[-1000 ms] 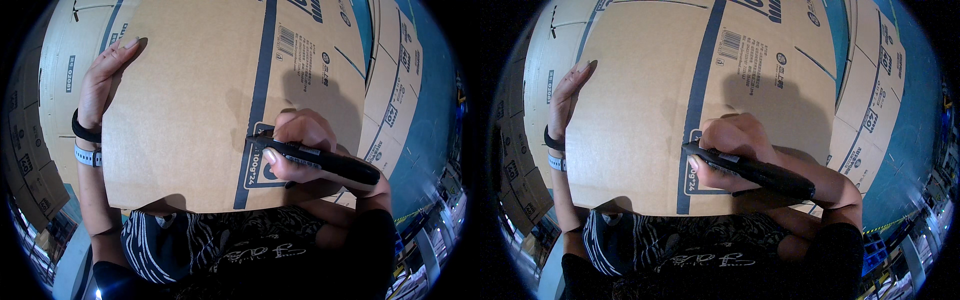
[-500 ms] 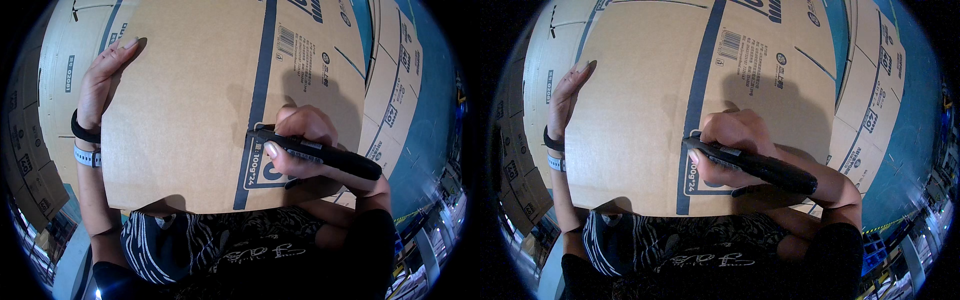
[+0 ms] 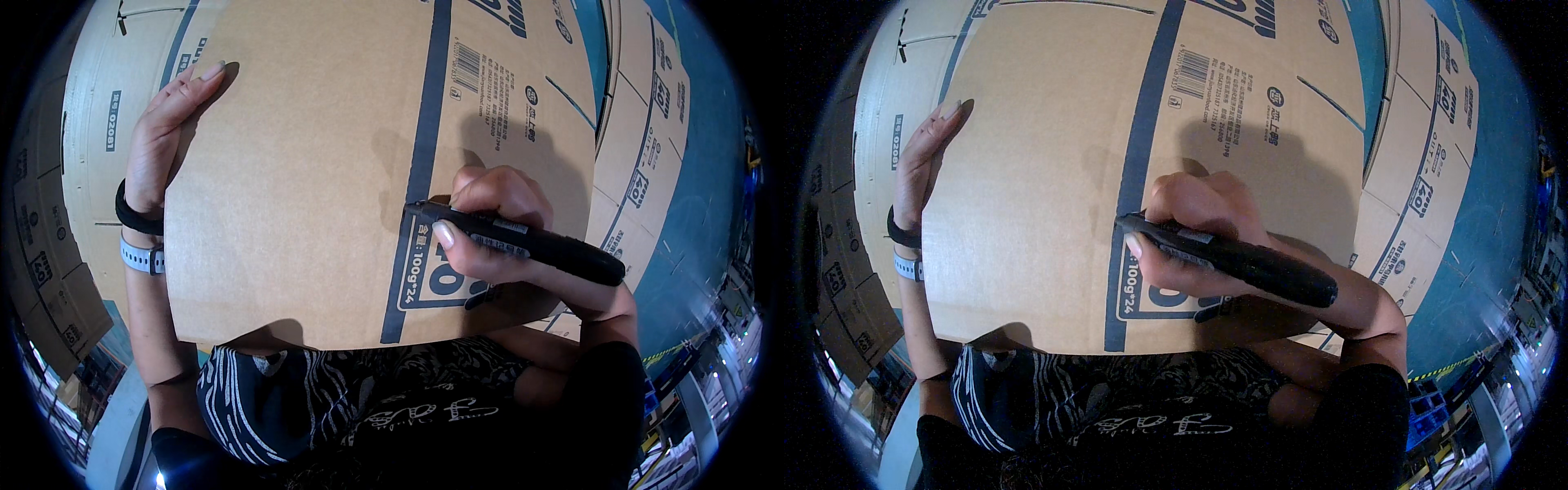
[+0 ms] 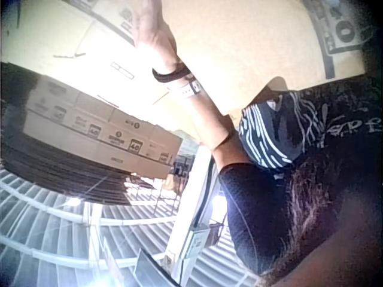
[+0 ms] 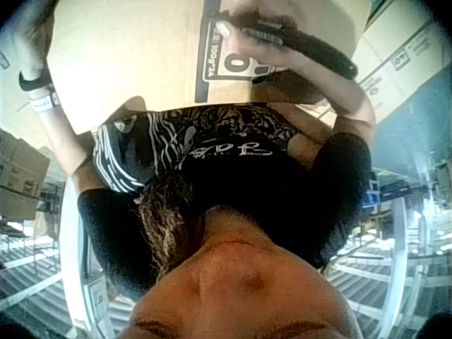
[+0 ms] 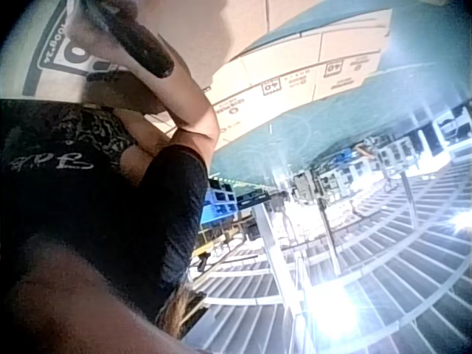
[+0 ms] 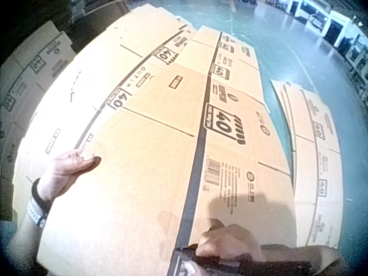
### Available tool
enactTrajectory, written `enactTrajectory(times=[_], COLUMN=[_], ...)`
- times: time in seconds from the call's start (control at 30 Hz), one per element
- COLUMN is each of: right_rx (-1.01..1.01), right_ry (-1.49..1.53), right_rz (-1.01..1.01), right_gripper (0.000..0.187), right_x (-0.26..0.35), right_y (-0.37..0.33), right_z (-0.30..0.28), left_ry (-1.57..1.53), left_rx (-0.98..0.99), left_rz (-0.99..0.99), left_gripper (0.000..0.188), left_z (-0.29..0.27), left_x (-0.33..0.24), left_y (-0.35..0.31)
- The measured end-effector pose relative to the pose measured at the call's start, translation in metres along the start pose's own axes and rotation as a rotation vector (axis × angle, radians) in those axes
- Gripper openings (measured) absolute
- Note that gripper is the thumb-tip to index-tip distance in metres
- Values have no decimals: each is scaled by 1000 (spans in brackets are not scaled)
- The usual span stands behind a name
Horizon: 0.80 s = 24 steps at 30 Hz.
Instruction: The person sits on the floor and uses a black marker to write on the surface of several cardboard boxes. They hold each box steady with one hand while writing with the other, then place the marked box aside and pick up another to repeat the process.
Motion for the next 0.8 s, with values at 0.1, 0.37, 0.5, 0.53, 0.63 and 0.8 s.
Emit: enactTrajectory(times=[0.1, 0.37, 0.5, 0.53, 0.63, 0.8], right_rx=[8, -65, -101, -115, -136, -105], right_ry=[-6, -56, -31, -42, -71, -31], right_rz=[18, -88, -112, -113, -100, -88], right_gripper=[21, 22, 22, 22, 22, 23], right_x=[-1, -2, -6, -6, -5, -7], right_y=[0, 1, 0, 0, 0, 0], right_z=[0, -3, -2, -3, -4, -6], left_ry=[13, 15, -9, -20, -27, -53], left_rx=[-6, -2, -17, -12, -52, -78], left_rz=[4, -10, -12, -13, -13, -20], left_gripper=[30, 31, 31, 31, 30, 30], left_z=[-2, 0, 1, 1, -1, 3], left_x=[0, -1, 0, -1, 0, -1], left_y=[0, -1, 0, 0, -1, -2])
Point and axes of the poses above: each hand's wrist, its own y-axis towards the middle knuckle, its own z-axis out of the palm, x = y × z, the point moved 7 cm from there along y, towards the middle knuckle, and after that the axes turned 14 degrees about -y, right-handed, at the moved point
